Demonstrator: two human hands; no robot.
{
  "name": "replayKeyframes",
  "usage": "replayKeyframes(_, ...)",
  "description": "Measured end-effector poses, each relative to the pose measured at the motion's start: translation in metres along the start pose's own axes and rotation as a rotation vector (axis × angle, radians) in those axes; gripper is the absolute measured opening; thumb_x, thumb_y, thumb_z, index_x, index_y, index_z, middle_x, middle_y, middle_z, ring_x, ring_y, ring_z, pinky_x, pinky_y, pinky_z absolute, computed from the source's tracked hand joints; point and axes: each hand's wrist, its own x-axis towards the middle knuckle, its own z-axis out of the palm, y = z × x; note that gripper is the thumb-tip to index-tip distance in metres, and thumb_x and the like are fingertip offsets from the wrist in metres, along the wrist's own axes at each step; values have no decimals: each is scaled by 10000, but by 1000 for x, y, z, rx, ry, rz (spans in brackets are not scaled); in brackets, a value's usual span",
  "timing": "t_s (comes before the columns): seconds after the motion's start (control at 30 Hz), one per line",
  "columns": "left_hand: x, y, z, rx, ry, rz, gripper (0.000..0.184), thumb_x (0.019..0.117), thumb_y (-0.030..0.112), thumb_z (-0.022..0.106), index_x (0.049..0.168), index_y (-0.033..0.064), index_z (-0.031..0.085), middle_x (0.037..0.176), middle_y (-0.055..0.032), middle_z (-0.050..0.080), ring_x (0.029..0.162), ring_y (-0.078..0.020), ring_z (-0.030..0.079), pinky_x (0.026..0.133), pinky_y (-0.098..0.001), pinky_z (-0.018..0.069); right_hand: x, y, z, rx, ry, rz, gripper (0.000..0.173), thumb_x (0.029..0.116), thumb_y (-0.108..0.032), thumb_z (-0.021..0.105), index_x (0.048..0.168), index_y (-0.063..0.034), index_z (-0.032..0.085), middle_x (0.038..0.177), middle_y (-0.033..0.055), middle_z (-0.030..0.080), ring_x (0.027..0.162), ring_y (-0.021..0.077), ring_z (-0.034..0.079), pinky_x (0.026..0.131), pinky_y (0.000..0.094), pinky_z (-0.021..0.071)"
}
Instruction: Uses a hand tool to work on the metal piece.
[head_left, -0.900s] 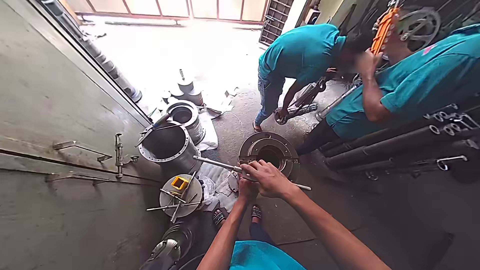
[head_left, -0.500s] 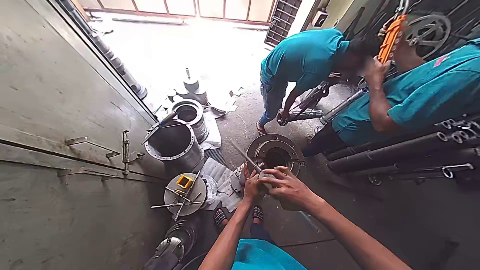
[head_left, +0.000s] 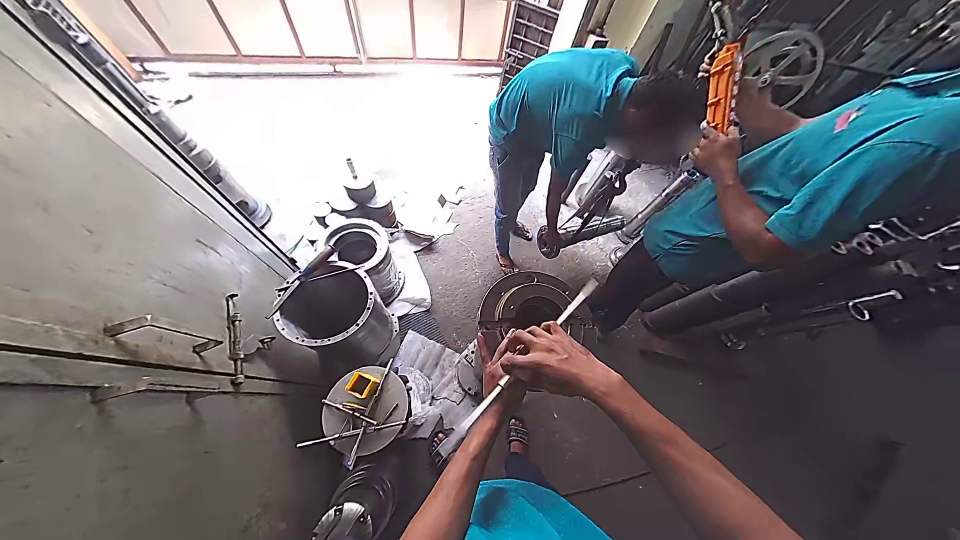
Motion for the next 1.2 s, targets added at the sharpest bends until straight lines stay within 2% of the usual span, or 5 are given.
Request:
replayKeyframes(0.17,5,24,-10,-184,90,35,234,970,52,554,1015,-66,751,1052,-164,761,1187,-257,670,1248,-468,247,0,-5,-26,-26,107,-157,222,1031,-146,541,1167,-210,704,1172,127,663,1140,300,639,1036,543,446)
replayKeyframes(0.43,24,54,-49,-113,-204,109,192,888,15,601,961,-130,704,962,-257,725,991,-351,711,950,-468,531,-5,7,-56,255,46,6,667,688,-136,762,1338,-220,639,1142,128,638,984,309,653,786,547,534)
replayKeyframes(0.6,69,38,-33,-123,-223,273,301,958,149,522,1052,-52,725,1077,-190,728,1125,-316,655,1066,-477,460,-4,38,-31,552,301,128,542,880,-332,748,1330,-59,621,1108,115,664,983,187,650,877,387,556)
replayKeyframes(0.8,130,14,-30,103,-368,195,316,979,135,534,1182,-24,717,1384,-216,597,1426,-358,435,1221,-527,290,30,86,-23,596,363,309,499,904,-247,761,1341,-57,613,1165,162,696,1045,273,687,939,510,547)
replayKeyframes(1.2,188,-26,-22,-2,-369,104,288,983,72,537,1191,-46,699,1352,-200,631,1366,-280,512,1209,-443,324,85,137,-26,438,232,256,538,916,-230,764,1388,-44,584,1270,240,629,1085,432,655,872,654,524)
